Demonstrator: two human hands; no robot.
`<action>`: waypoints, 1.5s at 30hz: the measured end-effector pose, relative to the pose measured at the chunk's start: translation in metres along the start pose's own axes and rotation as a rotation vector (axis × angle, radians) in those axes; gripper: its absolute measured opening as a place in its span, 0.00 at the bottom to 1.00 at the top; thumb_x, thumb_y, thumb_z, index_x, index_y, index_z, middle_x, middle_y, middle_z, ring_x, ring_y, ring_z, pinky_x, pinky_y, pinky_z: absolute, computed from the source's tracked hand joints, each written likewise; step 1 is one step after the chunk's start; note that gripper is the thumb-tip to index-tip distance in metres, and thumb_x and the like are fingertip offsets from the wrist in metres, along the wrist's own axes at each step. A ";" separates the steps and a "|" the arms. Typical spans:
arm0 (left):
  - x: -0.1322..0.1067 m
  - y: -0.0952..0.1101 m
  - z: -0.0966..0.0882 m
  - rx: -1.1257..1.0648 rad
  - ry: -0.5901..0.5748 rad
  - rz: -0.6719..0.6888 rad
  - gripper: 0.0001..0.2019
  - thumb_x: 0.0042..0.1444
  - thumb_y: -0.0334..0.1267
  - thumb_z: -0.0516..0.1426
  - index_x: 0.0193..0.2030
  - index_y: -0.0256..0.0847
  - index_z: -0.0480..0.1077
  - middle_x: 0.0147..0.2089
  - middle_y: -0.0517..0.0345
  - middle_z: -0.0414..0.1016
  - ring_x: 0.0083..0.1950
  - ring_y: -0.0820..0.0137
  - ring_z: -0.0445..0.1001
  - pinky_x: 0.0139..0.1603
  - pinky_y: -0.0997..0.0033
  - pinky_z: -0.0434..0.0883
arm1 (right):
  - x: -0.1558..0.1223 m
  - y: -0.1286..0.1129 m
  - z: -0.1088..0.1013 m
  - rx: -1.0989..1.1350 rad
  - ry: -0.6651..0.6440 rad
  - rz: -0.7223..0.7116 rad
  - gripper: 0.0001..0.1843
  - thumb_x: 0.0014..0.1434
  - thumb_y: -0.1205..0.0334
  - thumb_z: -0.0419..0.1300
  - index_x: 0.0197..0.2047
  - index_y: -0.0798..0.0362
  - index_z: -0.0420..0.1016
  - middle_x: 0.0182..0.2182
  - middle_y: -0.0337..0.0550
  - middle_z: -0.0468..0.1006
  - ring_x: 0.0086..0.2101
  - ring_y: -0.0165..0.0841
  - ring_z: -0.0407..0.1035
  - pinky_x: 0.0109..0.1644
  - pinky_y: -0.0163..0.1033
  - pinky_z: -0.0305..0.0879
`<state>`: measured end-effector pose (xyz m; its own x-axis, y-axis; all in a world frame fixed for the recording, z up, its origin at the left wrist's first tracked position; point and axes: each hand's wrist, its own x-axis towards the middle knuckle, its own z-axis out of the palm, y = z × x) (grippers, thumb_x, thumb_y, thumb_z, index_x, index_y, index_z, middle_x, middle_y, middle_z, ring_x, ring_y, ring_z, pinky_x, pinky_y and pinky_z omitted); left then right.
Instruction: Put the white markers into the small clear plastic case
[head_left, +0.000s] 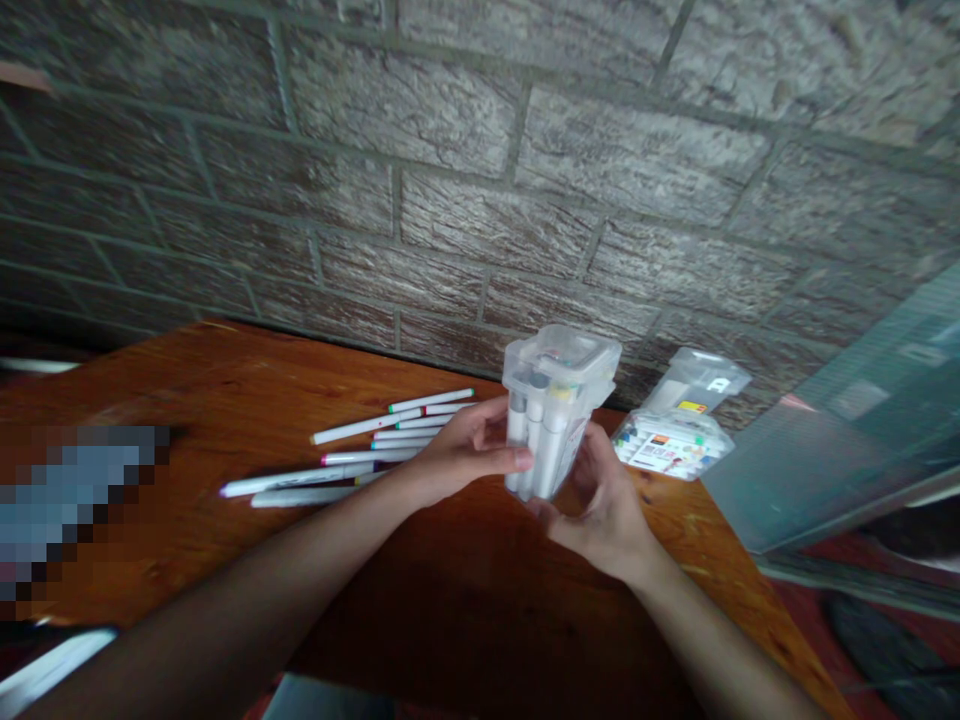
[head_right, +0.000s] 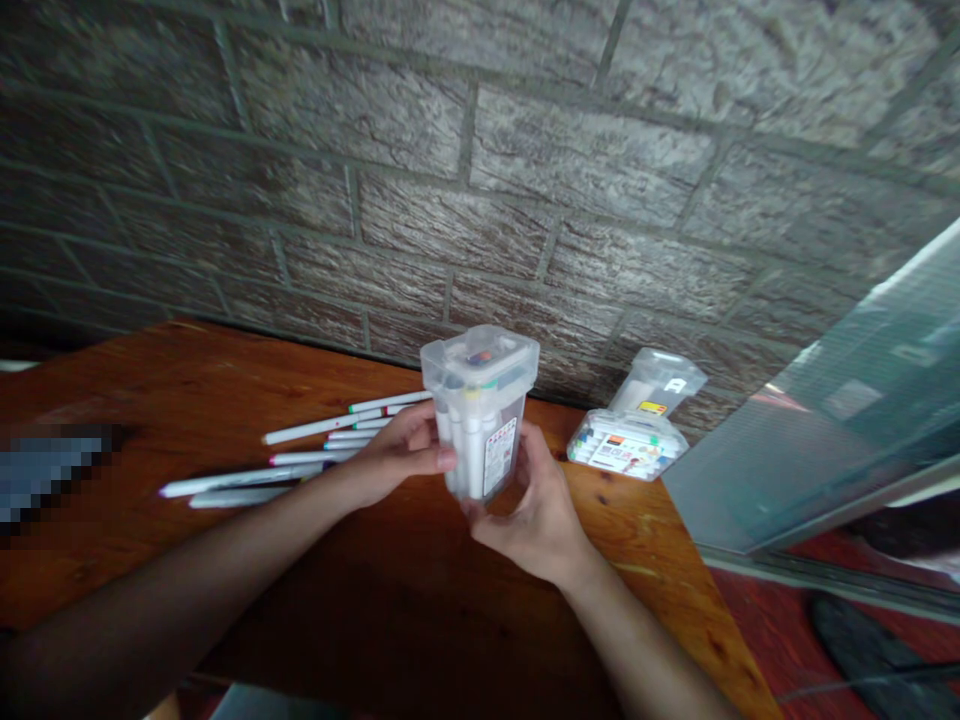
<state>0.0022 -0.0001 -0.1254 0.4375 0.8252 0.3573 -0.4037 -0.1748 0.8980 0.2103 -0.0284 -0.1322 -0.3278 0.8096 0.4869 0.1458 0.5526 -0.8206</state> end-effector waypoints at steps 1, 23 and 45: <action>0.000 0.000 0.000 0.005 -0.004 0.003 0.29 0.50 0.46 0.75 0.58 0.41 0.79 0.58 0.46 0.84 0.59 0.52 0.81 0.58 0.57 0.77 | 0.001 -0.002 -0.001 0.023 -0.017 0.005 0.38 0.52 0.66 0.74 0.63 0.42 0.65 0.56 0.48 0.79 0.56 0.48 0.77 0.63 0.56 0.76; 0.002 0.001 0.001 0.025 0.163 0.025 0.28 0.45 0.37 0.77 0.53 0.41 0.76 0.51 0.51 0.84 0.52 0.60 0.82 0.54 0.63 0.77 | 0.006 0.002 -0.006 0.023 0.052 -0.032 0.35 0.58 0.60 0.74 0.66 0.42 0.68 0.62 0.50 0.77 0.62 0.48 0.74 0.68 0.61 0.71; -0.001 -0.010 0.003 0.297 0.275 0.071 0.34 0.42 0.43 0.79 0.55 0.42 0.73 0.46 0.56 0.80 0.46 0.64 0.81 0.45 0.67 0.78 | 0.005 0.007 -0.005 -0.300 0.077 -0.022 0.27 0.60 0.51 0.74 0.61 0.44 0.75 0.53 0.49 0.82 0.52 0.49 0.78 0.59 0.58 0.78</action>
<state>0.0087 -0.0005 -0.1342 0.1696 0.9113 0.3753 -0.1579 -0.3507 0.9231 0.2147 -0.0198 -0.1343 -0.2637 0.8033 0.5340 0.4124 0.5943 -0.6904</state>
